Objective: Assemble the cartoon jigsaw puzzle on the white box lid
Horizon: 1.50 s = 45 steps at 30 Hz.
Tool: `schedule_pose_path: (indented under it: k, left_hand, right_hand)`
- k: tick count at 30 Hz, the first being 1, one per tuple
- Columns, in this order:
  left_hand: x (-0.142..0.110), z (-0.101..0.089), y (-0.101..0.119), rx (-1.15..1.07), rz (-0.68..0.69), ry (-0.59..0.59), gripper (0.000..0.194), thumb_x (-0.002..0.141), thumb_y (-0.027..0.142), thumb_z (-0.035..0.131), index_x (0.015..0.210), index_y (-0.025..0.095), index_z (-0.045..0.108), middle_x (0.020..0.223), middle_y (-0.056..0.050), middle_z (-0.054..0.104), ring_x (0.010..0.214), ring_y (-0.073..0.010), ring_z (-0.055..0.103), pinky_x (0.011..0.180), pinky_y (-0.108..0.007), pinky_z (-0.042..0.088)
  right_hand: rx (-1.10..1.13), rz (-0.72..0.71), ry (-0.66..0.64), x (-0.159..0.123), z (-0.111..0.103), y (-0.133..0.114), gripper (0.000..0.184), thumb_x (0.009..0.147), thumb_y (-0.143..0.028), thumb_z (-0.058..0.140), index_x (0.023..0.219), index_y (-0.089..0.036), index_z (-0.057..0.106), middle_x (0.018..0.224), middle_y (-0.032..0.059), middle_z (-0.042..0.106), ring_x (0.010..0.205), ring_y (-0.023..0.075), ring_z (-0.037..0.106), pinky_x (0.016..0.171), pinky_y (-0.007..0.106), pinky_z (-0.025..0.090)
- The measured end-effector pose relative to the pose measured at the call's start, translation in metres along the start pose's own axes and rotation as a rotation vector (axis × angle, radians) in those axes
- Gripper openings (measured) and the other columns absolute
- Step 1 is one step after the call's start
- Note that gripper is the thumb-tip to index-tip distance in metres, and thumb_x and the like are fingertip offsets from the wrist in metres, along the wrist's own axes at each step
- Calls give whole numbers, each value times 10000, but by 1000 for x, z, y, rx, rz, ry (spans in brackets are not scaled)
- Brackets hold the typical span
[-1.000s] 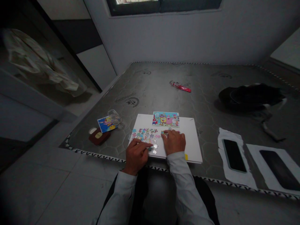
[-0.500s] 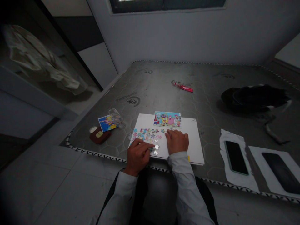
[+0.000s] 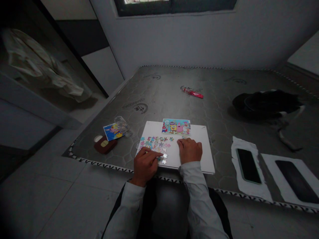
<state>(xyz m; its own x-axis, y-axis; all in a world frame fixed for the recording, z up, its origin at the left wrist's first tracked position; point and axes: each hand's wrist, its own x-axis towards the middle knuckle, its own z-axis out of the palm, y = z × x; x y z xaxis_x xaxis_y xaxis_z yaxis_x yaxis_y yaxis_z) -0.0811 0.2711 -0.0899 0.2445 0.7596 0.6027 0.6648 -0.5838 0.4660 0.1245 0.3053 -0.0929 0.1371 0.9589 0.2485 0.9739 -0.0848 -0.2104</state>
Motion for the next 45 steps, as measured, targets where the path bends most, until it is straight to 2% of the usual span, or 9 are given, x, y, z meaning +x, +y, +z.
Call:
schedule_pose_path:
  k: [8,11,15,24,32,37,40,45]
  left_hand:
    - [1,1,2,3,18,1,342,766,-4,571,906,234,773,824,15,773,812,-210,568,776,-354,508]
    - [1,2,2,-1,12,5,333,769,0,572,897,234,773,821,14,773,818,-212,574,766,-353,506]
    - [1,2,2,-1,7,1,338,761,-1,573,896,234,774,819,11,773,814,-214,573,755,-354,507]
    - [2,2,3,16,9,-4,322,779,12,568,889,233,775,816,6,775,805,-214,588,762,-357,514]
    - [3,0,4,-2,23,7,363,751,-9,571,911,242,778,814,21,774,800,-217,565,740,-349,501]
    - [2,0,3,2,13,7,337,768,4,583,907,241,778,816,16,775,815,-220,576,747,-352,508]
    - [1,1,3,0,9,15,324,776,4,579,894,234,774,817,15,774,815,-218,578,754,-351,511]
    - [2,1,3,-10,17,15,324,769,-7,574,889,224,767,819,17,771,810,-214,570,755,-348,502]
  right_hand:
    - [36,30,-37,0,0,9,309,960,-423,516,1063,-255,755,865,45,727,843,210,590,747,349,225]
    - [66,32,-40,1,-2,7,281,938,-432,548,1011,-260,757,872,39,729,836,207,593,752,347,228]
    - [145,19,20,0,-5,2,225,908,-422,599,885,-259,753,786,5,698,778,180,577,745,335,223]
    - [115,-205,-54,-3,-7,-2,210,925,-406,624,879,-293,795,783,17,702,843,180,587,785,345,243]
    - [81,-372,-163,-8,-6,-6,250,949,-447,596,1084,-334,774,832,21,715,819,174,601,879,359,269]
    - [72,-362,-154,-7,-9,-8,284,977,-425,545,1108,-306,767,862,36,721,834,176,600,859,349,273]
    - [61,-302,-114,-5,-10,-1,268,974,-385,554,1108,-288,764,881,35,725,852,177,606,819,341,270]
    - [5,-283,-124,-4,-8,12,237,941,-414,606,1092,-335,771,958,36,735,881,182,607,776,343,256]
